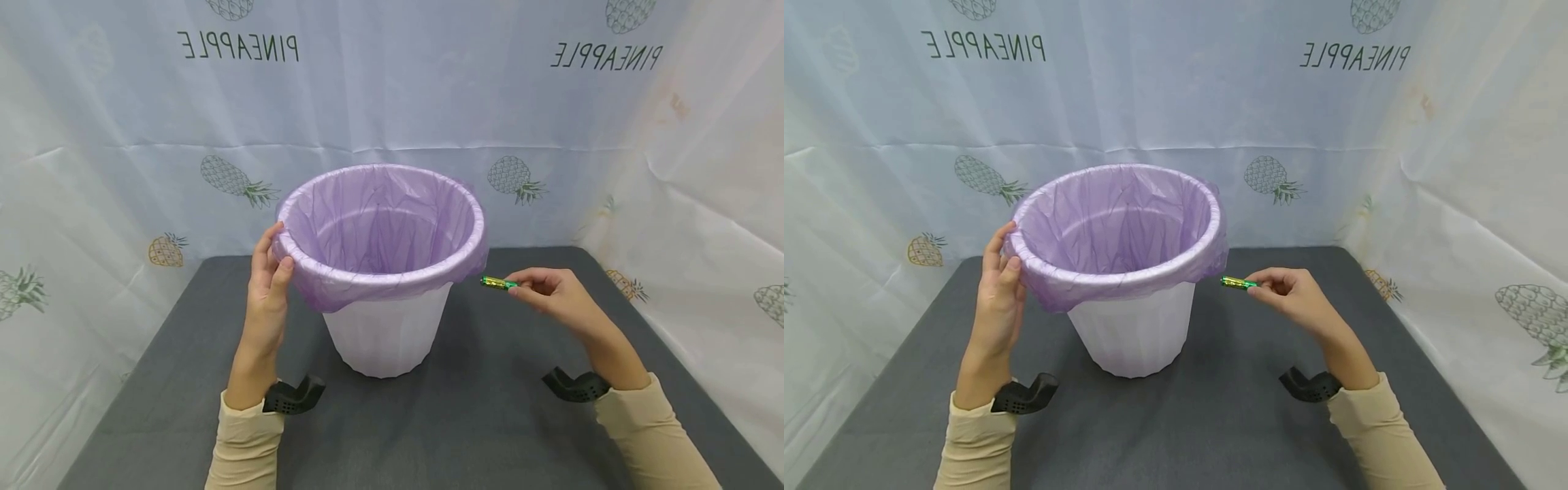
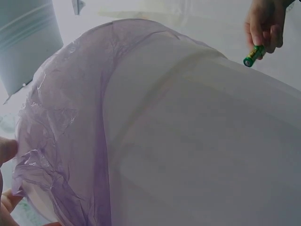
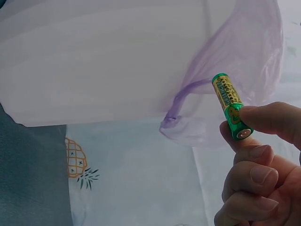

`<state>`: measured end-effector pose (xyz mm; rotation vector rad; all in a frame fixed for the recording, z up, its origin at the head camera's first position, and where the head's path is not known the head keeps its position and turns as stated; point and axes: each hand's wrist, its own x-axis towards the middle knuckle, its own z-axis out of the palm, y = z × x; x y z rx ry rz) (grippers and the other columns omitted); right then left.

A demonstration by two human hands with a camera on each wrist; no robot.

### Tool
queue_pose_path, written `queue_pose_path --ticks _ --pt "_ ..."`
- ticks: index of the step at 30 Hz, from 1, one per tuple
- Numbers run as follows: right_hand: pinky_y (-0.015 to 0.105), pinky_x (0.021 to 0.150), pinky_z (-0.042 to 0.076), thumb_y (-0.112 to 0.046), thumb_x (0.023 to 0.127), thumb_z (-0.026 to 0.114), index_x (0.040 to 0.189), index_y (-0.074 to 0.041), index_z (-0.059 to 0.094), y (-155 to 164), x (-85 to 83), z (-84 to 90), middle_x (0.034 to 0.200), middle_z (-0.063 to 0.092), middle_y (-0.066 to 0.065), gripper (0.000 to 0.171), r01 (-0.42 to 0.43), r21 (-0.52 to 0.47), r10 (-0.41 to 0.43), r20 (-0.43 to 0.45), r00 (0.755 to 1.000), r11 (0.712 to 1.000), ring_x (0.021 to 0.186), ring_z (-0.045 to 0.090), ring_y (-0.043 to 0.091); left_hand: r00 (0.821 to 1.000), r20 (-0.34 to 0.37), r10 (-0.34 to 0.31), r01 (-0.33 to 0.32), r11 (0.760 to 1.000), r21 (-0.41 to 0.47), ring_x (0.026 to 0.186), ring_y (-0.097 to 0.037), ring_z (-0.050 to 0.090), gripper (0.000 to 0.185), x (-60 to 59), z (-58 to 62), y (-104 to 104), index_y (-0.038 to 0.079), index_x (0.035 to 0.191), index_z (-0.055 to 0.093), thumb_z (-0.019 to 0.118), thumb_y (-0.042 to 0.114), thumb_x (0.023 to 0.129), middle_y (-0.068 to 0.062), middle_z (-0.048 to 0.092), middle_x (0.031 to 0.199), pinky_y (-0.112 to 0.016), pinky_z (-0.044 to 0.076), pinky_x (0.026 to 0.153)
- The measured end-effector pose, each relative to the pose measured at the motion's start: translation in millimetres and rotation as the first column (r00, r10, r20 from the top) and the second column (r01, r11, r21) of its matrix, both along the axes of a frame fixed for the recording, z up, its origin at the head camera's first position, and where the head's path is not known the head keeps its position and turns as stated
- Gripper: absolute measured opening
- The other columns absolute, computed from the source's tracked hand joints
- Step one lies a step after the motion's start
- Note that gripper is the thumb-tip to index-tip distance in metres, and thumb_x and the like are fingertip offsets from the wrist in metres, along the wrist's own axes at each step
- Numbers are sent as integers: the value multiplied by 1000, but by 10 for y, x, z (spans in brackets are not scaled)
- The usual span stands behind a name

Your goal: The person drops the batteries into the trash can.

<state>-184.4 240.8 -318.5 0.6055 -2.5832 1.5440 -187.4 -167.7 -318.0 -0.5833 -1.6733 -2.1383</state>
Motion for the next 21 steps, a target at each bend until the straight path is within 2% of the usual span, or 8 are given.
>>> queue_pose_path --ticks 11,21 --pt "31 47 32 -1 90 61 100 -17 70 32 19 157 64 47 -14 21 -11 -29 10 -38 999 1000 54 37 15 1000 -4 -3 3 1000 -16 113 -8 47 46 1 11 -10 22 144 34 42 12 100 5 49 123 -23 32 103" --pt "32 47 28 1 90 61 99 -17 71 8 28 287 55 38 -5 23 -16 -112 11 -52 999 994 51 31 17 1000 -5 -2 2 1000 0 111 -8 48 46 -3 5 -2 21 144 34 43 12 99 6 51 120 -22 33 101"
